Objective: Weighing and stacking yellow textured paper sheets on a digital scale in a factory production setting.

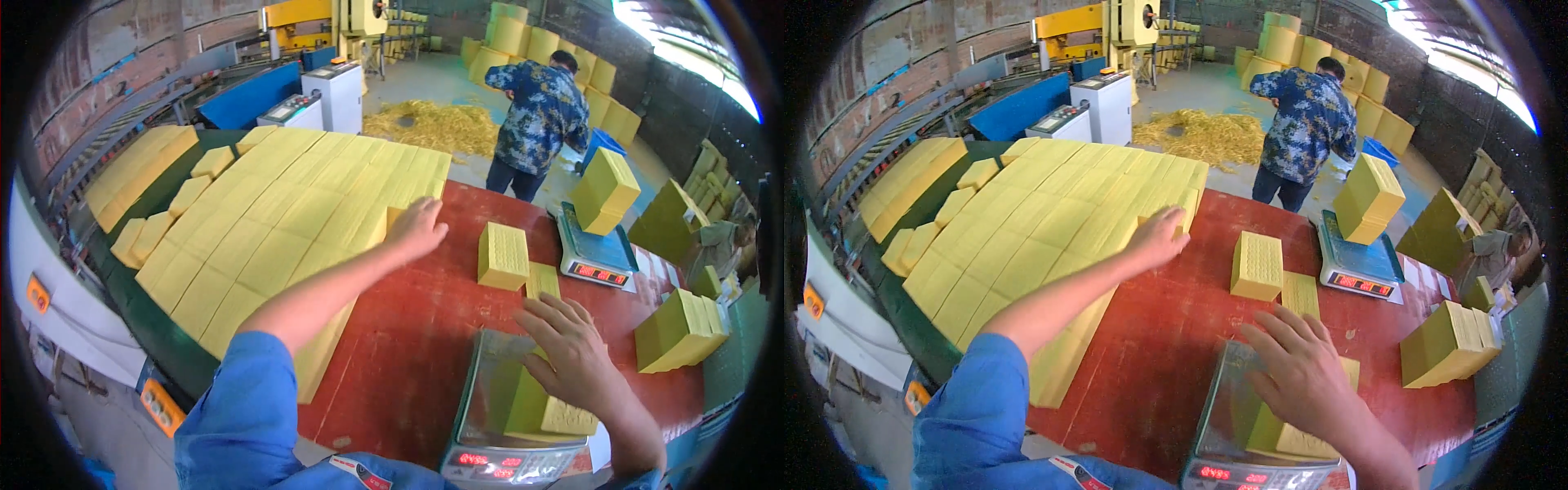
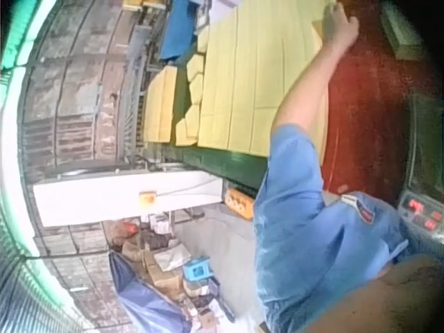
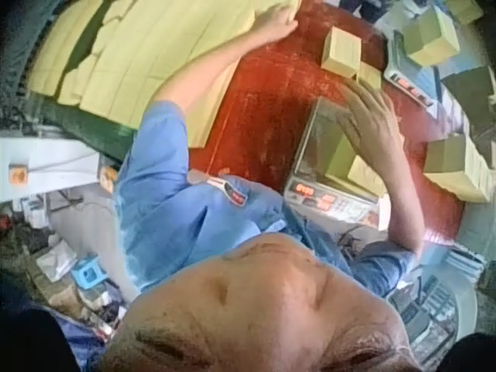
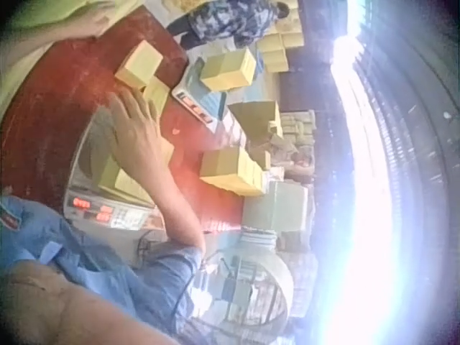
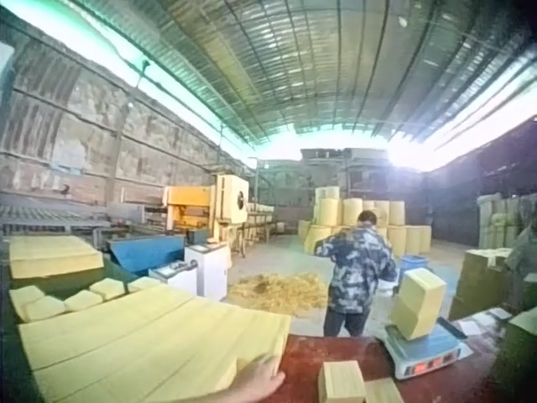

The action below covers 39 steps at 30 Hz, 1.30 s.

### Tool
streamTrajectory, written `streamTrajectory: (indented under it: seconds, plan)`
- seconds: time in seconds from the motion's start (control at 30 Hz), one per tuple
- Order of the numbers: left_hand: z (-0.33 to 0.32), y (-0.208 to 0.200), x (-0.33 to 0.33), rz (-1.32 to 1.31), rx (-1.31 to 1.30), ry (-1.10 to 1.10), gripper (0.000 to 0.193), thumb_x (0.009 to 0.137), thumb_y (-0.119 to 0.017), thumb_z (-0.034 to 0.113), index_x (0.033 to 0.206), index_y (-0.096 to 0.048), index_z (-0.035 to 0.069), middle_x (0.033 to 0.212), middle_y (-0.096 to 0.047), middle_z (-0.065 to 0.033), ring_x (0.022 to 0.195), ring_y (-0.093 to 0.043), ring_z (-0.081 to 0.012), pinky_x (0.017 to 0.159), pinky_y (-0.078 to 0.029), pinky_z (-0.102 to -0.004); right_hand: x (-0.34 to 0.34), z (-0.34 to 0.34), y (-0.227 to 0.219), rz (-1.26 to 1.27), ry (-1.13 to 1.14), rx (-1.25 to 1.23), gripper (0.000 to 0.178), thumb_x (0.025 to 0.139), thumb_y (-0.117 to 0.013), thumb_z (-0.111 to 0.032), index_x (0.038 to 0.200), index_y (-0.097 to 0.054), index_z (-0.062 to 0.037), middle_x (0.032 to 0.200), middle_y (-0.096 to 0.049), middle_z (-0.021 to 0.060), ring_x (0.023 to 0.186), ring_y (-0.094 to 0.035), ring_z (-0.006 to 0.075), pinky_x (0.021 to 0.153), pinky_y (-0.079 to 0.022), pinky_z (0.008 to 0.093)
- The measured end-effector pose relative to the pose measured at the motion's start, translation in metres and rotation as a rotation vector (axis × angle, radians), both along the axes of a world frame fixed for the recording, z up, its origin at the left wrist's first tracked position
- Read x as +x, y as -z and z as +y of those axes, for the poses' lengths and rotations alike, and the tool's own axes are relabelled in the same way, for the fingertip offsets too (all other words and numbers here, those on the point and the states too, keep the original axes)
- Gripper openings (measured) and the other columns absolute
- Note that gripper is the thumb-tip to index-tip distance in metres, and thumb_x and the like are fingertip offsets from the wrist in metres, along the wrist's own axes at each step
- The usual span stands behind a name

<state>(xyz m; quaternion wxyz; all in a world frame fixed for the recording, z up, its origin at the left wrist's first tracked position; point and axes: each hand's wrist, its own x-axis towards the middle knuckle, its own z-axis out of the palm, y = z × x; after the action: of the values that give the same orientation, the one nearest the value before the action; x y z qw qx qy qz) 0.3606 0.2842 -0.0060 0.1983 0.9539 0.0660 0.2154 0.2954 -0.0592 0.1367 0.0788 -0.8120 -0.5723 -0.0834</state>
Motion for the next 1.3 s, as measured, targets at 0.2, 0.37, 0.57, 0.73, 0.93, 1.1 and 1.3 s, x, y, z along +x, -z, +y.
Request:
streamTrajectory:
  seconds: [0.2,0.37,0.57,0.73,0.93,1.1,1.3]
  plan:
    - [0.082,0.023,0.113,0.278,0.167,-0.143,0.067,0.095,-0.043,0.048,0.140,-0.039,-0.001,0.150,-0.034,-0.0188,0.141,-0.029,-0.0313,0.115,-0.022,-0.0508,0.108,0.144,0.060,0.071,-0.005,0.035,0.051,0.081,-0.064,-0.019,0.128,-0.051,-0.0015,0.131,-0.052,0.0198,0.125,-0.047,0.0350,0.103,-0.039,0.0450]
    - [0.120,0.060,0.142,0.264,0.254,-0.099,0.071,0.096,-0.039,0.050,0.142,-0.034,-0.003,0.152,-0.030,-0.0206,0.143,-0.026,-0.0317,0.116,-0.017,-0.0539,0.201,0.256,0.138,0.097,0.094,0.144,0.041,0.083,-0.059,-0.016,0.122,-0.053,-0.0019,0.123,-0.055,0.0206,0.115,-0.053,0.0383,0.096,-0.044,0.0477]
    - [0.114,0.074,0.162,0.181,0.435,0.073,0.062,0.098,-0.031,0.041,0.142,-0.037,-0.003,0.148,-0.038,-0.0179,0.142,-0.029,-0.0263,0.118,-0.011,-0.0535,0.301,0.319,0.203,0.074,0.362,0.302,0.038,0.086,-0.050,-0.015,0.122,-0.055,-0.0060,0.123,-0.058,0.0187,0.112,-0.057,0.0375,0.094,-0.047,0.0460]
    - [0.095,0.069,0.167,0.151,0.492,0.104,0.051,0.094,-0.032,0.025,0.135,-0.047,-0.002,0.138,-0.049,-0.0180,0.135,-0.040,-0.0272,0.116,-0.014,-0.0573,0.296,0.302,0.211,0.110,0.447,0.232,0.029,0.087,-0.045,-0.013,0.110,-0.060,-0.0066,0.117,-0.062,0.0182,0.111,-0.058,0.0362,0.092,-0.047,0.0460]
    - [0.034,0.050,0.171,0.305,0.297,0.183,0.053,0.088,-0.041,0.020,0.137,-0.044,-0.002,0.132,-0.051,-0.0253,0.125,-0.049,-0.0352,0.112,-0.027,-0.0514,0.296,0.242,0.211,0.102,0.438,0.207,0.030,0.088,-0.045,-0.015,0.114,-0.059,-0.0082,0.121,-0.061,0.0159,0.114,-0.057,0.0334,0.094,-0.047,0.0438]
    - [0.051,0.068,0.168,-0.009,-0.088,0.113,0.058,0.087,-0.048,0.018,0.139,-0.038,-0.006,0.137,-0.045,-0.0311,0.127,-0.045,-0.0417,0.108,-0.034,-0.0471,0.271,0.240,0.193,0.029,0.535,0.196,0.040,0.087,-0.051,-0.019,0.125,-0.054,-0.0106,0.136,-0.048,0.0120,0.127,-0.046,0.0318,0.096,-0.043,0.0518]
    - [0.034,0.034,0.146,0.282,-0.053,-0.014,0.050,0.086,-0.050,0.015,0.128,-0.044,-0.011,0.106,-0.063,-0.0317,0.102,-0.062,-0.0422,0.090,-0.050,-0.0461,0.265,0.263,0.200,0.379,0.699,0.397,0.042,0.090,-0.052,-0.030,0.128,-0.052,-0.0111,0.136,-0.048,0.0117,0.128,-0.043,0.0325,0.100,-0.039,0.0518]
